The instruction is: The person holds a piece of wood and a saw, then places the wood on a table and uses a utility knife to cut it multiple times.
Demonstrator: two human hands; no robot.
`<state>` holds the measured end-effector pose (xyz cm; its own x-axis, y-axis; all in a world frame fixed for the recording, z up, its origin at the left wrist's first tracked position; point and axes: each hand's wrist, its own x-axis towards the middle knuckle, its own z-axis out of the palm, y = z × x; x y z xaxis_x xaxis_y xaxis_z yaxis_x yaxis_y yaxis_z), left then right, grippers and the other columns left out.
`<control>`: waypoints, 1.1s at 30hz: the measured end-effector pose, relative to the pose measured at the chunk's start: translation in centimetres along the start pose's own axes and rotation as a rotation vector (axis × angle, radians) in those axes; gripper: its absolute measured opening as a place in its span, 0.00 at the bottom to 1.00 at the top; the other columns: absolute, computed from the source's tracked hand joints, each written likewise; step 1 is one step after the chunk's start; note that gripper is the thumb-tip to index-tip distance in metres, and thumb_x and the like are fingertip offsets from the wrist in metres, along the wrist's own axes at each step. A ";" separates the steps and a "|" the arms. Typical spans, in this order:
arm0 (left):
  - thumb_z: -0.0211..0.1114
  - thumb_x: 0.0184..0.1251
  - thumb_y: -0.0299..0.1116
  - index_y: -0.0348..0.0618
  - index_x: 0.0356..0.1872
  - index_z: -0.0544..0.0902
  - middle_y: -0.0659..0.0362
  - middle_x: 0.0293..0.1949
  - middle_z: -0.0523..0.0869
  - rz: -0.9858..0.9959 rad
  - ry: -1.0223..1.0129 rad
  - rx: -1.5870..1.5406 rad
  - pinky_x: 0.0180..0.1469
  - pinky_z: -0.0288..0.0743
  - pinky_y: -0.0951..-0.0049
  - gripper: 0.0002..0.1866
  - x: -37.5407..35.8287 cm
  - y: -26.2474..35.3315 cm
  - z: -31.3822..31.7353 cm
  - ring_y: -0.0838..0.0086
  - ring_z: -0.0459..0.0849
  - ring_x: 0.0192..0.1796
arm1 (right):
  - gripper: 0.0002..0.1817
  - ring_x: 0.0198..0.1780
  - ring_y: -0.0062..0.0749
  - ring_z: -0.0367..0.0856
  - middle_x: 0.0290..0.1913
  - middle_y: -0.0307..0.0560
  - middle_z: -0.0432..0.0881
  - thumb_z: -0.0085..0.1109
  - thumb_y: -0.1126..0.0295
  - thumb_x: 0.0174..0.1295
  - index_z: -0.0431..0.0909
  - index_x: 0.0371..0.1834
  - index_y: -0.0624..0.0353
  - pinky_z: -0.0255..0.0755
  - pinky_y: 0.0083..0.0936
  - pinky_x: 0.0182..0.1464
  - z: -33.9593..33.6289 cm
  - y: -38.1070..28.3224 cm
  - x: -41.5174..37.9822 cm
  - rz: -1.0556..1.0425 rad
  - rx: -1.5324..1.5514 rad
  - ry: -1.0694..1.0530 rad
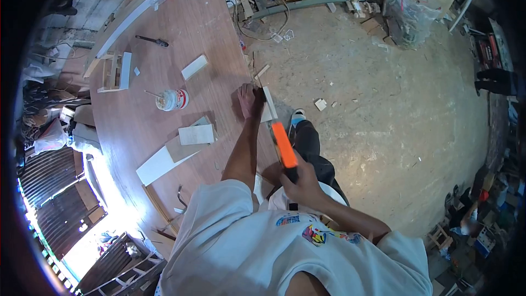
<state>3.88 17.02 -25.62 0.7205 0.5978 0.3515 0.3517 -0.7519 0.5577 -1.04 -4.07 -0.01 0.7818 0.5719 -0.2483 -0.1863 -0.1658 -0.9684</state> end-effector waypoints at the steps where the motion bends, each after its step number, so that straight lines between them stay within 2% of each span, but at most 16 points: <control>1: 0.59 0.55 0.28 0.44 0.31 0.75 0.53 0.33 0.74 0.006 -0.018 0.030 0.42 0.67 0.61 0.04 -0.5 -0.5 0.0 0.59 0.72 0.38 | 0.16 0.30 0.27 0.78 0.26 0.47 0.76 0.54 0.80 0.54 0.72 0.47 0.64 0.71 0.27 0.36 0.6 2.0 1.6 0.004 -0.091 -0.017; 2: 0.58 0.55 0.29 0.44 0.31 0.75 0.54 0.33 0.74 0.013 -0.036 0.054 0.43 0.67 0.61 0.03 -0.9 -0.8 0.3 0.59 0.72 0.39 | 0.16 0.29 0.25 0.76 0.25 0.45 0.75 0.54 0.80 0.54 0.72 0.47 0.64 0.70 0.27 0.35 1.3 5.1 4.0 0.008 -0.187 -0.031; 4: 0.57 0.56 0.30 0.44 0.31 0.75 0.55 0.34 0.74 0.034 -0.053 0.096 0.46 0.67 0.62 0.03 -0.7 -1.0 1.2 0.59 0.72 0.41 | 0.16 0.28 0.25 0.75 0.24 0.46 0.74 0.55 0.79 0.54 0.72 0.47 0.64 0.69 0.27 0.33 2.3 9.1 9.1 -0.071 -0.059 -0.051; 6: 0.57 0.57 0.30 0.44 0.31 0.76 0.55 0.35 0.74 0.058 -0.036 0.129 0.47 0.66 0.62 0.03 1.4 -1.7 1.0 0.59 0.72 0.42 | 0.15 0.28 0.24 0.74 0.24 0.46 0.73 0.56 0.78 0.54 0.71 0.46 0.64 0.69 0.26 0.33 3.2 8.4 11.0 -0.099 -0.131 -0.029; 8: 0.56 0.57 0.30 0.45 0.32 0.76 0.56 0.36 0.73 -0.046 -0.163 -0.004 0.48 0.66 0.62 0.04 0.1 -1.4 0.5 0.59 0.72 0.42 | 0.14 0.27 0.23 0.73 0.23 0.45 0.73 0.56 0.78 0.55 0.71 0.46 0.64 0.68 0.25 0.32 3.0 7.7 9.7 -0.059 -0.206 0.015; 9: 0.57 0.55 0.29 0.44 0.31 0.76 0.55 0.35 0.74 0.033 -0.154 0.178 0.48 0.67 0.61 0.04 0.4 -1.5 0.7 0.58 0.72 0.42 | 0.13 0.27 0.23 0.73 0.23 0.45 0.73 0.56 0.78 0.55 0.71 0.44 0.65 0.68 0.24 0.32 2.3 6.8 9.1 -0.035 -0.168 0.012; 12: 0.57 0.54 0.28 0.42 0.29 0.75 0.53 0.33 0.75 0.053 -0.118 0.025 0.46 0.67 0.60 0.03 -0.2 -1.0 0.7 0.57 0.73 0.41 | 0.11 0.27 0.23 0.72 0.24 0.43 0.72 0.55 0.77 0.55 0.70 0.42 0.65 0.68 0.23 0.32 1.2 6.3 7.9 0.002 -0.115 0.020; 14: 0.57 0.54 0.27 0.41 0.28 0.75 0.52 0.32 0.76 0.075 -0.063 0.050 0.45 0.67 0.59 0.03 -0.2 0.6 -0.4 0.56 0.74 0.40 | 0.14 0.28 0.44 0.79 0.23 0.54 0.74 0.55 0.78 0.54 0.69 0.45 0.66 0.69 0.33 0.32 1.5 6.2 7.2 -0.008 -0.083 0.057; 15: 0.57 0.53 0.27 0.41 0.27 0.75 0.52 0.32 0.76 0.055 -0.046 0.044 0.45 0.67 0.59 0.02 -0.1 1.0 -0.6 0.56 0.74 0.40 | 0.12 0.26 0.43 0.79 0.22 0.54 0.73 0.55 0.78 0.54 0.69 0.42 0.66 0.69 0.32 0.31 1.4 5.8 7.1 0.127 -0.053 0.013; 18: 0.58 0.53 0.26 0.41 0.27 0.75 0.53 0.32 0.76 0.083 0.007 0.081 0.46 0.67 0.60 0.02 -0.3 0.5 0.4 0.57 0.74 0.40 | 0.12 0.26 0.46 0.79 0.23 0.55 0.74 0.54 0.77 0.55 0.68 0.42 0.66 0.69 0.33 0.31 1.5 5.3 7.9 0.039 -0.133 0.013; 19: 0.58 0.53 0.26 0.41 0.27 0.75 0.53 0.32 0.76 0.064 0.004 0.101 0.46 0.67 0.61 0.02 -0.2 0.6 0.4 0.57 0.74 0.40 | 0.12 0.26 0.46 0.79 0.23 0.55 0.74 0.54 0.77 0.55 0.68 0.42 0.66 0.69 0.33 0.31 1.4 5.2 8.2 0.037 -0.135 0.010; 21: 0.58 0.53 0.27 0.41 0.27 0.75 0.54 0.32 0.76 0.044 0.004 0.126 0.46 0.67 0.61 0.02 -0.1 0.7 0.1 0.57 0.74 0.40 | 0.08 0.24 0.23 0.71 0.22 0.44 0.70 0.54 0.76 0.58 0.68 0.38 0.65 0.67 0.26 0.29 1.4 4.9 8.8 0.086 -0.170 0.023; 24: 0.58 0.54 0.28 0.42 0.28 0.75 0.54 0.32 0.76 0.035 0.001 0.116 0.46 0.67 0.61 0.03 -0.3 0.5 0.0 0.57 0.74 0.40 | 0.08 0.23 0.24 0.70 0.22 0.45 0.70 0.55 0.75 0.58 0.68 0.39 0.64 0.67 0.27 0.28 1.8 4.6 9.0 0.037 -0.160 0.034; 28: 0.58 0.54 0.28 0.42 0.28 0.75 0.54 0.32 0.76 -0.028 0.000 0.106 0.47 0.66 0.61 0.03 -0.3 0.8 -0.1 0.57 0.74 0.40 | 0.09 0.26 0.24 0.73 0.24 0.46 0.72 0.54 0.76 0.59 0.68 0.42 0.65 0.67 0.27 0.30 1.9 0.0 6.5 0.040 -0.190 -0.043; 30: 0.58 0.54 0.28 0.42 0.28 0.74 0.54 0.32 0.76 -0.048 0.006 0.098 0.47 0.66 0.61 0.03 0.5 1.1 -0.1 0.57 0.74 0.40 | 0.11 0.28 0.27 0.76 0.25 0.48 0.73 0.52 0.77 0.60 0.68 0.46 0.65 0.69 0.27 0.32 1.3 -1.9 4.8 0.184 -0.170 -0.103; 33: 0.57 0.55 0.29 0.42 0.28 0.74 0.54 0.32 0.76 -0.082 0.003 0.101 0.47 0.66 0.60 0.03 0.6 1.3 -0.7 0.57 0.73 0.40 | 0.14 0.28 0.27 0.77 0.24 0.48 0.73 0.52 0.78 0.59 0.68 0.49 0.66 0.69 0.24 0.33 0.6 -3.7 1.0 0.098 -0.102 -0.050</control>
<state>4.40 16.58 -24.17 0.6849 0.6592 0.3106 0.4679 -0.7246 0.5059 0.06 -2.36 3.32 0.7319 0.5877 -0.3449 -0.1969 -0.3021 -0.9327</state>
